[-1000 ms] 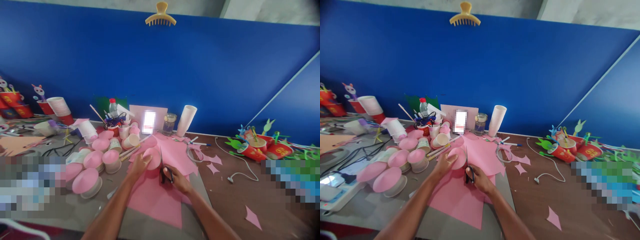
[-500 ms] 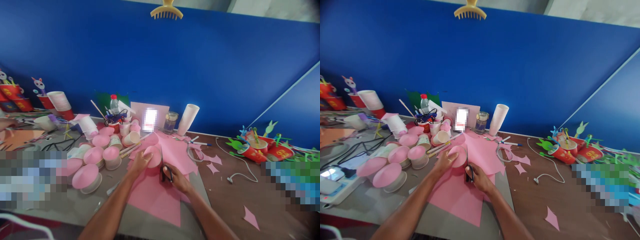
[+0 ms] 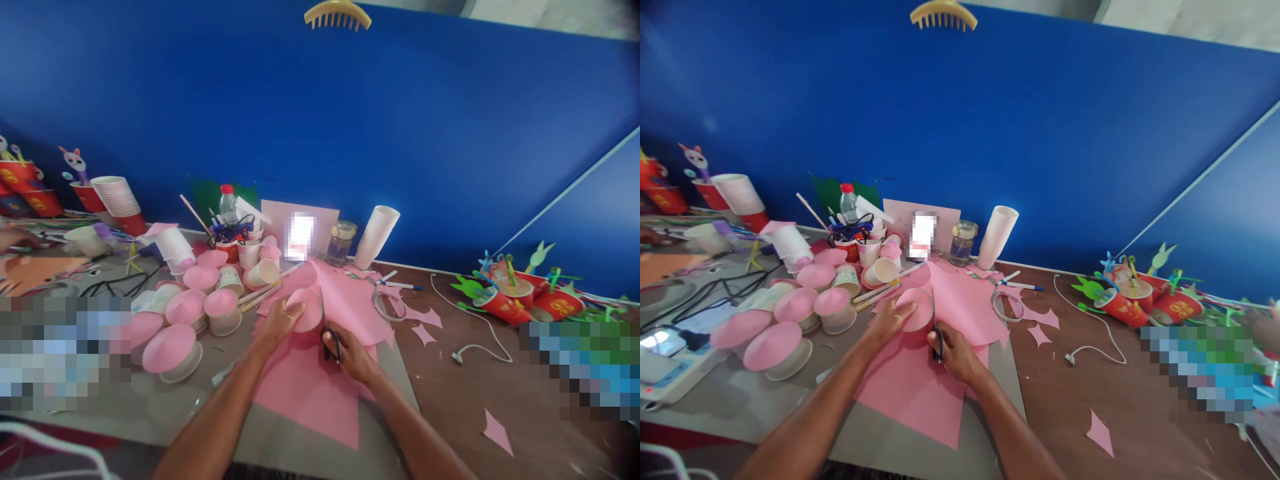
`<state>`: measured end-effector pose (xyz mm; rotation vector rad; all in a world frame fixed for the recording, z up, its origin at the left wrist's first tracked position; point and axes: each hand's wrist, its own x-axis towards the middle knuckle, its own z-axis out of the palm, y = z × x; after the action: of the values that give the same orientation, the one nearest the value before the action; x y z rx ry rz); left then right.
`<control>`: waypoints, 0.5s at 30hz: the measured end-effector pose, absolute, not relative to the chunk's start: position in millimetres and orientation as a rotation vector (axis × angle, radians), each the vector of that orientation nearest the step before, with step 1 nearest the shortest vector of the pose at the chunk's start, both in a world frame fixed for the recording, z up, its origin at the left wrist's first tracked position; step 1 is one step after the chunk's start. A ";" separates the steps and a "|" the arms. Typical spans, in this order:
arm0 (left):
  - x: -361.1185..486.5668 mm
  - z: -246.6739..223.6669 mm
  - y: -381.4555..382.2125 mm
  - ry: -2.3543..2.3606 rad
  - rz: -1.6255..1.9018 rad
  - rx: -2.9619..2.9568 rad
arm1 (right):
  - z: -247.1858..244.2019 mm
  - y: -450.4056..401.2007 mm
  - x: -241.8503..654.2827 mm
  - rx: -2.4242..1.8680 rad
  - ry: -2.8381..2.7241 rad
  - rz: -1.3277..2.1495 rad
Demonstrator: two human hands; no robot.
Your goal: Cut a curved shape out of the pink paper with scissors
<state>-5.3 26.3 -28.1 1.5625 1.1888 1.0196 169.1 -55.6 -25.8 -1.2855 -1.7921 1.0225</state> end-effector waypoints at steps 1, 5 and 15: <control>-5.5 -29.1 27.0 1.181 1.013 1.581 | -26.0 -55.7 169.1 -1.289 -1.794 1.016; -5.6 -32.5 29.5 1.228 0.998 1.622 | -26.8 -55.9 168.7 -1.285 -1.785 1.008; -4.5 -28.1 26.7 1.187 1.021 1.586 | -29.6 -55.7 166.8 -1.263 -1.763 0.990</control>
<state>-4.5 26.7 -28.1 1.5857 1.1870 1.0212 166.8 -55.7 -29.6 -1.2630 -1.7629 0.9900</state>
